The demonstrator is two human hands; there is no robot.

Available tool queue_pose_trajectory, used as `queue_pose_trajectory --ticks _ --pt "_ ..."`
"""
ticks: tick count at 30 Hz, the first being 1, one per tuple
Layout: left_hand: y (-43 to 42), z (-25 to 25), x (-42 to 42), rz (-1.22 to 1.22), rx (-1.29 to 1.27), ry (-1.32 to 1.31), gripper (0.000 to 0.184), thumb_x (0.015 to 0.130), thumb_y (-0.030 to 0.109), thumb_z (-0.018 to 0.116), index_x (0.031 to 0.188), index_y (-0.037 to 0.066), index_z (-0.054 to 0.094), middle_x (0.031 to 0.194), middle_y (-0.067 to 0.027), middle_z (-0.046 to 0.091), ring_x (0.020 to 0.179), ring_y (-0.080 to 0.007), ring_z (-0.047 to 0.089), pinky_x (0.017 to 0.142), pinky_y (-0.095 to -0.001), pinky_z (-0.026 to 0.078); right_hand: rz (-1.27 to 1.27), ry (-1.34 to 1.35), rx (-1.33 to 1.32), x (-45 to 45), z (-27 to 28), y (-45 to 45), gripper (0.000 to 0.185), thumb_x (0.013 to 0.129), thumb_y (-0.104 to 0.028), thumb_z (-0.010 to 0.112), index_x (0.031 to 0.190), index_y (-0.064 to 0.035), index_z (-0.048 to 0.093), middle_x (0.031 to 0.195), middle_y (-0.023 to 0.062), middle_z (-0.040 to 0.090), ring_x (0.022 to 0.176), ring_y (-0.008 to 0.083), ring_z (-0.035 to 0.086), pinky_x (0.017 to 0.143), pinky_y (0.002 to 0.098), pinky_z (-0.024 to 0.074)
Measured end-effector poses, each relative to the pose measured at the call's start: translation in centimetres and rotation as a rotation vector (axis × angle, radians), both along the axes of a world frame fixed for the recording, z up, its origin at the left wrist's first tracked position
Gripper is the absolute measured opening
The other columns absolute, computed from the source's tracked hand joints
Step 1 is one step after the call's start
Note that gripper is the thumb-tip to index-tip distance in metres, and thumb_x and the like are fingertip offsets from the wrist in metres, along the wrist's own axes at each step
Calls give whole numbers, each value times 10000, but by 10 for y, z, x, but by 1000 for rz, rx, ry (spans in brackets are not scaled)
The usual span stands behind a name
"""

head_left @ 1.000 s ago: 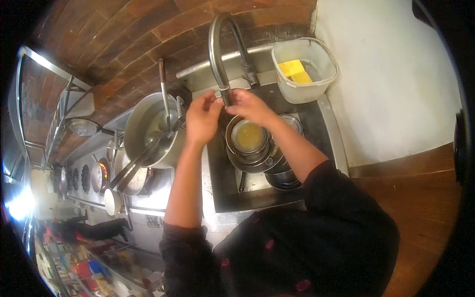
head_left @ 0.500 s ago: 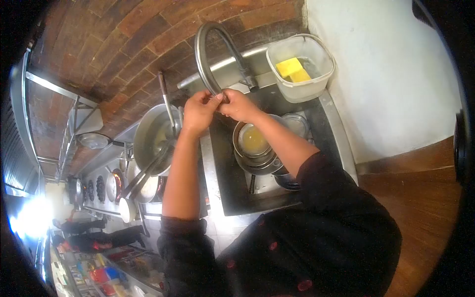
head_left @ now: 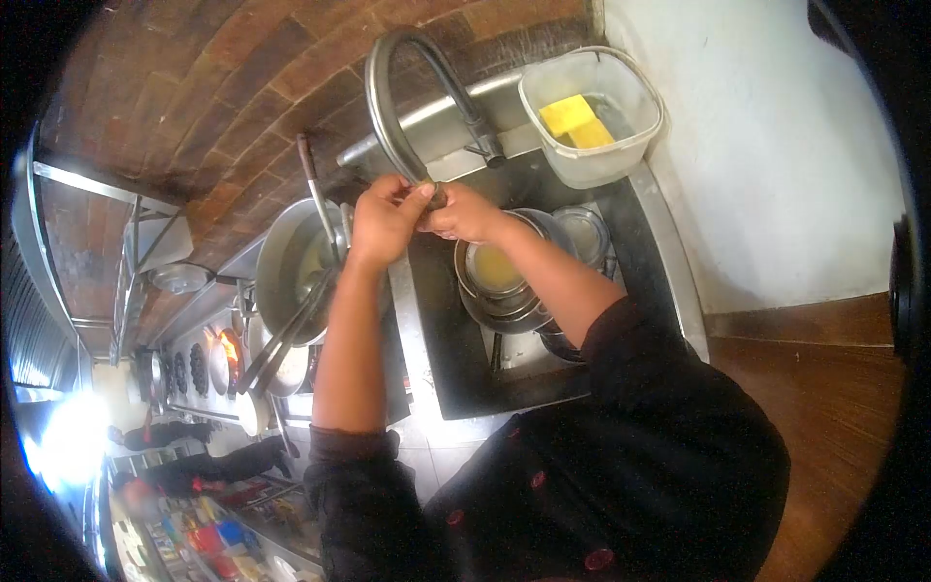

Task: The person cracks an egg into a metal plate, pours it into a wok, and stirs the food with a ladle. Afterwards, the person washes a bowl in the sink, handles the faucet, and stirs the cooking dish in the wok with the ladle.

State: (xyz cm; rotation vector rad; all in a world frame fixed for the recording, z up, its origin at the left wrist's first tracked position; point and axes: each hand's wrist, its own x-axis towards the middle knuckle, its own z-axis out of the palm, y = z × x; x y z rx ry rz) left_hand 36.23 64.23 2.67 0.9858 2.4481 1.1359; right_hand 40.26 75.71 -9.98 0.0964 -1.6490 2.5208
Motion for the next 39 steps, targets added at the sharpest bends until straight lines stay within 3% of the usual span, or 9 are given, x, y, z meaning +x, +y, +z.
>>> queue_pose_trajectory --ticks 5,8,17,23,26,32,35,38,39 --pt "1 -9 -10 -99 7 155 247 874 220 658 866 -26 637 797 -98 622 681 -148 579 632 -298 471 -16 48 4 11 11 -1 118 748 -90 641 685 -102 542 551 -44 432 447 74 382 420 252 286" --pt "-1 -8 -9 -111 -30 192 271 888 238 643 893 -33 639 803 -94 616 682 -140 569 658 -297 469 279 8 -187 12 6 10 209 750 -67 637 615 -122 487 521 -43 402 417 66 336 403 247 238" --pt "3 -14 -14 -244 124 -238 283 909 249 627 998 -20 644 847 -52 662 733 -119 589 679 -280 481 425 -69 -241 11 2 19 254 757 -69 634 569 -131 476 508 -21 405 395 70 314 398 244 212" --pt "8 -22 -12 -155 123 -151 279 904 248 634 1008 -10 653 845 -50 670 756 -114 603 694 -272 491 -263 -55 497 -2 -13 5 211 735 -222 652 789 -18 642 712 162 645 623 295 619 576 399 463" --pt "9 -27 -10 -138 122 -50 270 895 249 644 988 -4 660 828 -51 671 753 -115 607 695 -275 494 -487 -134 555 7 -1 -10 262 755 -238 614 886 -14 652 836 220 657 824 393 637 736 455 484" --pt "9 -29 -5 -122 161 -19 274 887 256 651 960 -7 664 809 -52 669 740 -127 614 692 -279 494 -714 -250 551 15 19 -26 265 782 -246 593 896 -13 650 875 251 640 873 427 619 764 469 481" --pt "5 -28 -10 -157 141 -27 274 889 257 649 952 -9 665 797 -49 663 717 -124 611 665 -279 493 -629 112 455 -1 -10 -22 184 784 -205 616 786 -22 626 722 193 638 650 357 623 591 421 479" --pt "2 -16 -11 -188 27 -164 370 895 341 628 1037 1 662 893 -57 665 801 -129 584 740 -301 476 295 -89 -86 10 -12 10 133 769 -133 634 683 -60 564 570 77 540 442 192 480 427 308 358" --pt "2 -15 -12 -197 27 -192 378 895 349 626 1037 1 663 892 -57 664 802 -131 584 738 -300 474 337 -104 -142 14 -8 13 141 763 -114 635 664 -77 541 556 44 496 432 147 420 417 280 305"
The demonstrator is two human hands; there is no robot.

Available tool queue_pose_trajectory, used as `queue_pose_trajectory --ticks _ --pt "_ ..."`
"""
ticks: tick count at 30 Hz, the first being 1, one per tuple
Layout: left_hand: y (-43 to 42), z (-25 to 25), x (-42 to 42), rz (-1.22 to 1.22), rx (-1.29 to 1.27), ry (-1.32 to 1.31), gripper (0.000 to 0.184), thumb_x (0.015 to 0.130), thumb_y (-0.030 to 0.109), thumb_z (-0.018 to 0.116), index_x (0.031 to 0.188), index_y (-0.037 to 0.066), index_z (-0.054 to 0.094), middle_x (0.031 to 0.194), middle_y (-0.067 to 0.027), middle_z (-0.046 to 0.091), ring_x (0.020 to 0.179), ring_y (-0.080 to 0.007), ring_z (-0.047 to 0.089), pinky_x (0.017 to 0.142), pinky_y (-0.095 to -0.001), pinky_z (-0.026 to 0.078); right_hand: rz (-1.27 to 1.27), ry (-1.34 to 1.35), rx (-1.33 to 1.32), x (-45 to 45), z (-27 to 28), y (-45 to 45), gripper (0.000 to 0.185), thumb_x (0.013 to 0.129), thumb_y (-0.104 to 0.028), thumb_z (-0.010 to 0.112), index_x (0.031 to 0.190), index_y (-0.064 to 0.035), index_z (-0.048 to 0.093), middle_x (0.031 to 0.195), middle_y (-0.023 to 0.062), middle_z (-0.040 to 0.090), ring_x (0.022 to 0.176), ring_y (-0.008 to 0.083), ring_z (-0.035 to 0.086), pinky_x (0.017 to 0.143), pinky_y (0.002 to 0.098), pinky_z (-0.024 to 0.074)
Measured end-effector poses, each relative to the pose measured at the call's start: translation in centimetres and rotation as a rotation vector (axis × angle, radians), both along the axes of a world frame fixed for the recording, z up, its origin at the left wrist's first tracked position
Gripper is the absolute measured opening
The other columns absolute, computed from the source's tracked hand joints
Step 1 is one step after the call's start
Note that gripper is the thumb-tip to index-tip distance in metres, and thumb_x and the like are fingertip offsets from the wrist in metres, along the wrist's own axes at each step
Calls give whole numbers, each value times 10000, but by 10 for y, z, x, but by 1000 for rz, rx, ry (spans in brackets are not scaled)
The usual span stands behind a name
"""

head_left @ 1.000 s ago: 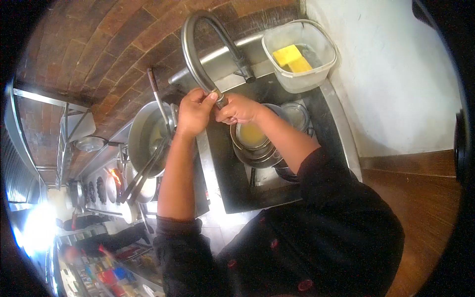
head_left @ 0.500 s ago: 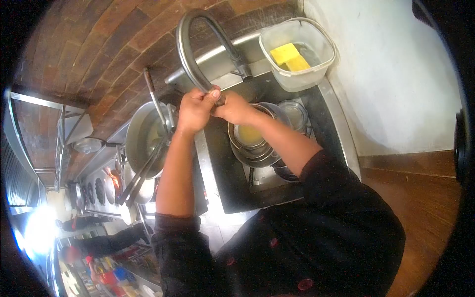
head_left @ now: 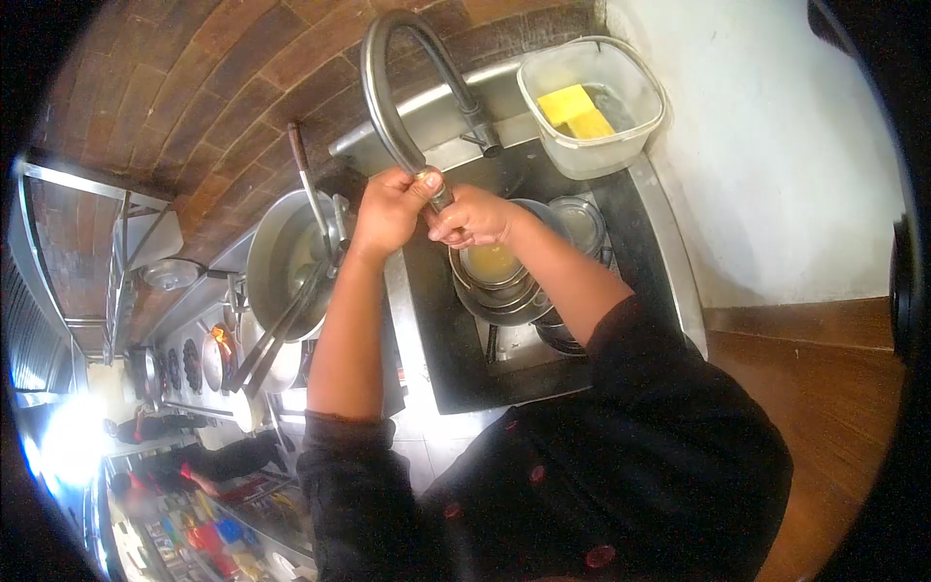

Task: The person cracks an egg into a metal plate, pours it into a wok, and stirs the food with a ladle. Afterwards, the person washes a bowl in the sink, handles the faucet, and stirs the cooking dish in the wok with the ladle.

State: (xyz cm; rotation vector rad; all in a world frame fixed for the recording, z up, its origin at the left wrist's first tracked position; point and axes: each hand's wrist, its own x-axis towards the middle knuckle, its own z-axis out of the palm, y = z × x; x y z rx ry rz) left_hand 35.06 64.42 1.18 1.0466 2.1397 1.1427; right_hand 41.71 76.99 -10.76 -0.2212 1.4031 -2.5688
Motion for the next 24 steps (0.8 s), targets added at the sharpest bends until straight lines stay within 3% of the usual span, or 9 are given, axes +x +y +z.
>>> queue_pose_trajectory --ticks 2,5,8,11,14,17,18,21,24 --pt "1 2 2 -21 -1 -56 393 896 365 621 1036 1 664 889 -58 663 805 -133 583 734 -299 472 76 -43 -109 11 15 2 192 750 -75 637 626 -111 495 528 -23 409 411 59 300 397 224 200" --pt "1 -4 1 44 40 -29 402 897 379 618 1008 -4 671 868 -60 659 793 -140 583 730 -298 470 -79 -37 113 1 11 0 117 775 -119 624 695 -53 569 573 63 536 446 171 468 434 293 347" --pt "6 -4 5 156 -7 175 399 866 373 659 925 -22 654 785 -84 662 675 -157 610 641 -318 494 -678 179 678 7 19 -15 167 796 -180 615 812 -15 630 724 148 642 627 285 609 594 380 472" --pt "17 5 27 366 -114 354 446 812 411 703 924 -18 657 783 -101 663 707 -188 622 676 -324 494 -837 50 708 -4 9 -28 281 797 -223 601 977 -10 628 870 195 664 815 341 638 763 424 486" --pt "16 -22 28 287 30 434 464 774 407 738 945 -17 654 806 -114 661 763 -194 627 700 -309 490 -968 184 753 4 21 -35 329 777 -236 636 1028 -24 610 861 157 674 783 304 645 740 417 495" --pt "3 -30 26 87 160 -383 366 855 238 676 1135 17 594 969 -59 655 871 -159 613 790 -303 487 -597 289 534 30 41 -20 391 774 -252 676 1094 -44 590 887 113 684 801 251 654 738 401 500" --pt "0 -35 22 58 188 -442 352 866 213 661 1151 21 585 984 -51 649 885 -154 608 804 -302 485 -266 10 468 32 43 -9 353 772 -271 708 1027 -45 618 856 89 679 805 198 642 726 353 501" --pt "-10 -39 15 25 298 -545 332 890 161 626 1184 21 564 1014 -38 636 919 -139 597 833 -297 479 -474 481 729 22 24 16 317 761 -308 726 906 -40 638 746 81 645 687 182 612 636 335 491" --pt "-12 -44 10 47 288 -416 305 882 143 630 1146 5 568 993 -56 639 884 -136 600 802 -294 480 -598 273 925 26 63 29 270 778 -260 733 748 -19 614 664 51 568 628 133 542 595 300 451"
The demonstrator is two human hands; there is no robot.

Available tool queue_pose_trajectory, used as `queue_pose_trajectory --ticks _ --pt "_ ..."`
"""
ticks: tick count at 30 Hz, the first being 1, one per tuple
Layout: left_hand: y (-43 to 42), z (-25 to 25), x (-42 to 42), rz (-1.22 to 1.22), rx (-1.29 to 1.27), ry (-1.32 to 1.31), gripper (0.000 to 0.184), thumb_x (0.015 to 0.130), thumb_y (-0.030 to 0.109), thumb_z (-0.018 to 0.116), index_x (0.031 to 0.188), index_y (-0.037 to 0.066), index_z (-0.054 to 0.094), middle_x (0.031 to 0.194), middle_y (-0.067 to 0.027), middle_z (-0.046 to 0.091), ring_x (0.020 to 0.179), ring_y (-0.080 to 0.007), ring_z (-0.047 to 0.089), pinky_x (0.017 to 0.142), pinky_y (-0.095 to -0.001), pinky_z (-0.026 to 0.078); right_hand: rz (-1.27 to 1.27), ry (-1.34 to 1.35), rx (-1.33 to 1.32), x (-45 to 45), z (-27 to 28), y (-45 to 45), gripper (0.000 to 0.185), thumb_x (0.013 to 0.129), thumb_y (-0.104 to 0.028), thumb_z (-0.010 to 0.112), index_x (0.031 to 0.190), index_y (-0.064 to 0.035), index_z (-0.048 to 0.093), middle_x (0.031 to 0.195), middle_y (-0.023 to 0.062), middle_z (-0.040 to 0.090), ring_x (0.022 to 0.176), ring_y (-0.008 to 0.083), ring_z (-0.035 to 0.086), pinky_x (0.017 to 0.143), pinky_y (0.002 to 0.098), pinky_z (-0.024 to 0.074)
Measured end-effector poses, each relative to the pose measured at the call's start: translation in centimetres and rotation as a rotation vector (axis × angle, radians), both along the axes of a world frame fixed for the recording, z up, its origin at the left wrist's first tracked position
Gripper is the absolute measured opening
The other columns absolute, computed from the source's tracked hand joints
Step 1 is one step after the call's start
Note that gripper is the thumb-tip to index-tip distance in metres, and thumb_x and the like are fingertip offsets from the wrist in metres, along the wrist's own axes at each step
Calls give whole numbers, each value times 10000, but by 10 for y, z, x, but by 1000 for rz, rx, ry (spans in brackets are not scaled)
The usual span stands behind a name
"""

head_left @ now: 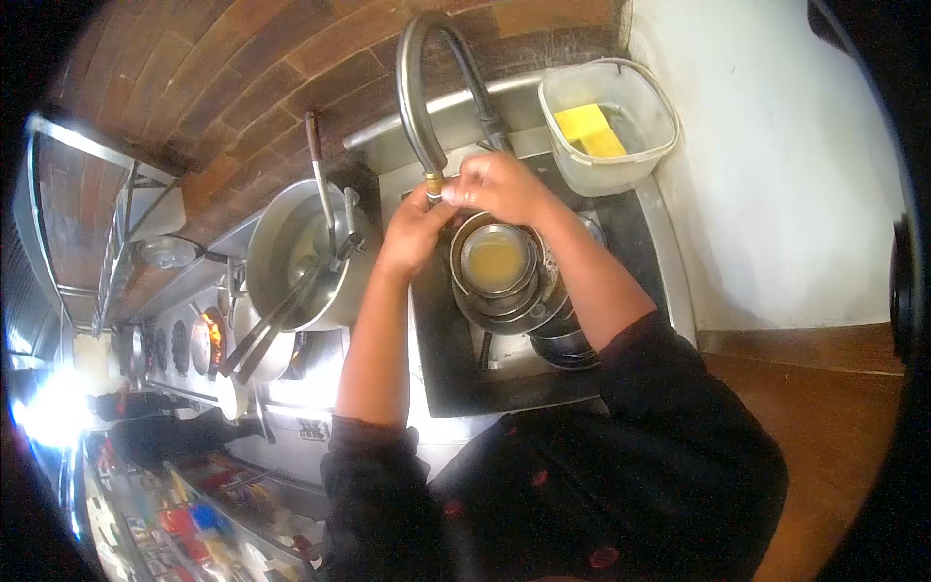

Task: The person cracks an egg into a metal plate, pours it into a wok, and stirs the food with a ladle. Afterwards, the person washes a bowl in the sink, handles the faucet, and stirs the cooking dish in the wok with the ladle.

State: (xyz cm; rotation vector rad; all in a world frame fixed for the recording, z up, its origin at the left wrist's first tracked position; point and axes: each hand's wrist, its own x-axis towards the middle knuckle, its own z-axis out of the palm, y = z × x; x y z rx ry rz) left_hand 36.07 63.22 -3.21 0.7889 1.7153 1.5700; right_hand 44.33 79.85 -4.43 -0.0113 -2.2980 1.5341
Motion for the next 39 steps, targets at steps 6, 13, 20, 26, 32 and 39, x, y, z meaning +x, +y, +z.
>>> queue_pose_trajectory --ticks 6,13,20,26,32,39 --pt "-3 -12 -18 -307 89 -247 188 813 103 678 950 7 591 821 -86 632 733 -183 607 689 -313 489 213 228 -46 -42 32 -3 315 738 -246 780 744 -34 547 642 11 529 588 103 468 551 274 398" --pt "15 -46 -26 -361 208 -437 144 764 110 660 807 44 540 629 -55 535 524 -177 510 513 -292 401 281 -1 -522 -59 18 -24 219 804 -104 692 701 -70 501 629 25 517 561 107 473 504 264 371" --pt "6 -33 -7 21 -128 113 193 777 191 644 844 19 588 740 -105 621 624 -199 584 582 -331 462 29 34 -699 -61 16 -47 225 792 -120 705 686 -55 517 574 15 515 503 91 472 461 263 372" --pt "11 -28 12 403 -361 668 303 770 275 662 896 7 599 780 -226 647 780 -346 660 697 -421 513 -147 73 -601 -65 9 -53 203 792 -140 683 690 -29 547 562 9 525 484 96 479 457 287 390" --pt "7 -18 15 457 -656 858 338 754 300 693 902 20 576 805 -195 663 803 -367 653 724 -441 514 -312 83 -617 -68 15 -66 223 802 -89 655 635 -69 508 537 23 506 448 99 441 431 264 338" --pt "-24 -23 -13 -123 -58 101 245 764 187 704 867 8 573 736 -84 584 681 -167 568 629 -296 458 534 53 -900 -58 3 -28 96 794 -114 633 772 -41 575 772 97 575 789 185 557 717 325 449"
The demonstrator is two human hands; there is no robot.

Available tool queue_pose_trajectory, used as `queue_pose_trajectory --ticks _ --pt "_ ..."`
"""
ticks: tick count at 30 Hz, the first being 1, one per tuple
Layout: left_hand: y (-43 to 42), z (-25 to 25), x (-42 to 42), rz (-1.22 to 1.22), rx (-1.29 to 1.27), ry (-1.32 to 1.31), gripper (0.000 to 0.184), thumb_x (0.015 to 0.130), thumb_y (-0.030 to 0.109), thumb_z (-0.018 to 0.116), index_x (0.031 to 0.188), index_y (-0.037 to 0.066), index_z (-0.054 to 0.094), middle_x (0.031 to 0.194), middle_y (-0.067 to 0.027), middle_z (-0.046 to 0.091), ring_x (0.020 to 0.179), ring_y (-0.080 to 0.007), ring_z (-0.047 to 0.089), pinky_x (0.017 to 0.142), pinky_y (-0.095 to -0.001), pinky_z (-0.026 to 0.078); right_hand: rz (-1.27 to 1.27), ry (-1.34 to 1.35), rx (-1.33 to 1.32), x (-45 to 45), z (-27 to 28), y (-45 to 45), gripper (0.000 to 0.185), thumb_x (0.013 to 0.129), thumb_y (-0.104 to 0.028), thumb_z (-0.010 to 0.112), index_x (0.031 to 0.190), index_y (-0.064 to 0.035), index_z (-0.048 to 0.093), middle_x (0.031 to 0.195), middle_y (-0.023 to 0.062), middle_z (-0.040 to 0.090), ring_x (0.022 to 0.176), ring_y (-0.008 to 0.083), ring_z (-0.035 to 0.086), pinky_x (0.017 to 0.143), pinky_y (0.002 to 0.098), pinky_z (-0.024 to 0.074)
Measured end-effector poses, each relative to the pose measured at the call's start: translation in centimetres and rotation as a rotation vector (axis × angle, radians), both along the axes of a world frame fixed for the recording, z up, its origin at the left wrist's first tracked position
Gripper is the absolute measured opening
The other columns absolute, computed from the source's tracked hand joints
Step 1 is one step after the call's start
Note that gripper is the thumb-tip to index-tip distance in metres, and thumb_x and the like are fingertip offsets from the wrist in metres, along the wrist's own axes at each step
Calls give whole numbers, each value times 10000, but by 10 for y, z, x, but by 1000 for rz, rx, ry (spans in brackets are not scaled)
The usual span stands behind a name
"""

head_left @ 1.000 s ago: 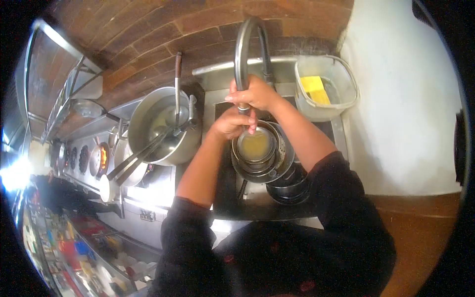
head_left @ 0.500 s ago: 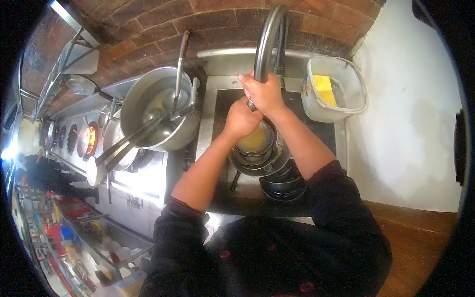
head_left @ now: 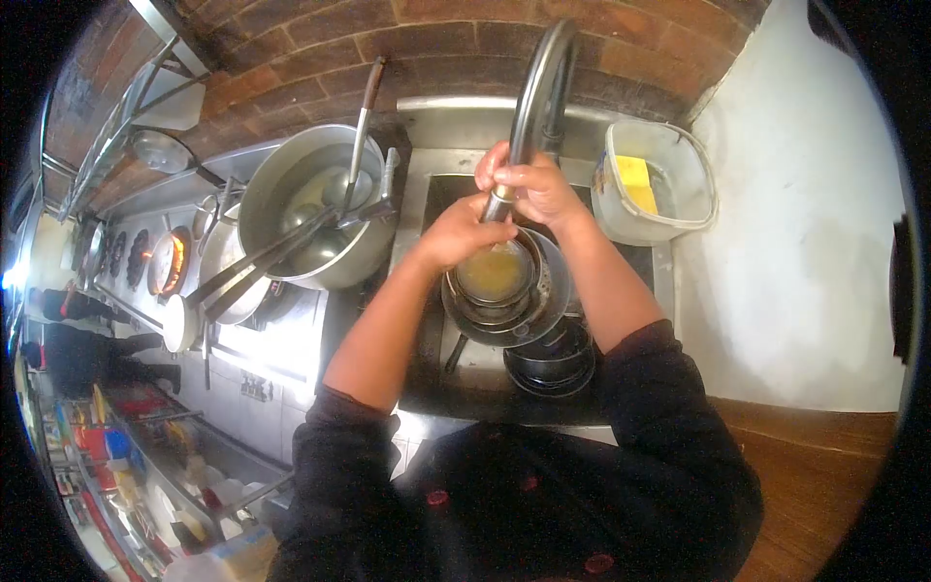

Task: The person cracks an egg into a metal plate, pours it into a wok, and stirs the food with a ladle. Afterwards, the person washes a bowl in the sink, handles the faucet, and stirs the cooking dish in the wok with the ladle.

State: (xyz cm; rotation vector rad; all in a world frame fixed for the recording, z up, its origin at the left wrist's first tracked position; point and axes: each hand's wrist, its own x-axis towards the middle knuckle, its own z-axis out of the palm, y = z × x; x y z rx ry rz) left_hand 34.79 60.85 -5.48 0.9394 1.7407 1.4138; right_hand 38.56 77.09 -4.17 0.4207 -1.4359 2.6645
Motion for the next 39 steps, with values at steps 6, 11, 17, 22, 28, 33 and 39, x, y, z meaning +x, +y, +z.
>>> queue_pose_trajectory --ticks 6,11,17,22,28,33,39 --pt "12 -20 -2 -340 425 -745 162 767 121 667 840 24 561 651 -70 525 554 -181 500 528 -287 390 215 63 70 -4 -4 -5 253 816 -182 620 618 -36 560 707 104 566 826 278 550 757 389 445" --pt "21 -30 0 -233 341 -758 170 755 146 676 781 43 543 619 -65 516 547 -173 503 514 -293 383 13 -55 214 -3 3 -6 342 876 -187 593 575 -39 531 609 68 528 662 206 530 611 312 426" --pt "33 -2 15 240 136 88 203 736 140 670 849 10 562 672 -100 583 585 -223 583 575 -369 468 -266 -170 389 -3 5 -11 327 872 -168 598 577 -42 531 584 43 529 566 131 500 558 281 404" --pt "33 -23 7 448 -343 604 298 724 280 679 839 9 630 794 -213 659 759 -359 658 697 -438 510 -457 -272 375 -3 7 -23 315 858 -168 603 578 -44 529 563 39 532 535 128 495 545 286 401" --pt "38 -6 25 611 -448 733 342 726 302 673 925 25 649 817 -226 659 781 -390 647 708 -461 510 -517 -191 491 -1 -3 -25 250 879 -206 619 700 -42 560 651 29 562 603 113 519 599 283 434" --pt "14 20 23 92 -233 672 397 760 252 639 1087 29 605 998 -241 636 948 -398 608 804 -453 491 -708 -44 477 34 -27 -35 263 843 -240 698 931 -30 566 782 47 608 700 121 565 679 310 479" --pt "5 60 8 123 -265 643 322 759 299 629 872 -3 631 855 -225 641 810 -392 614 729 -426 484 -899 -150 615 57 -33 -45 359 820 -245 703 1032 5 557 900 215 657 827 374 650 725 415 500"
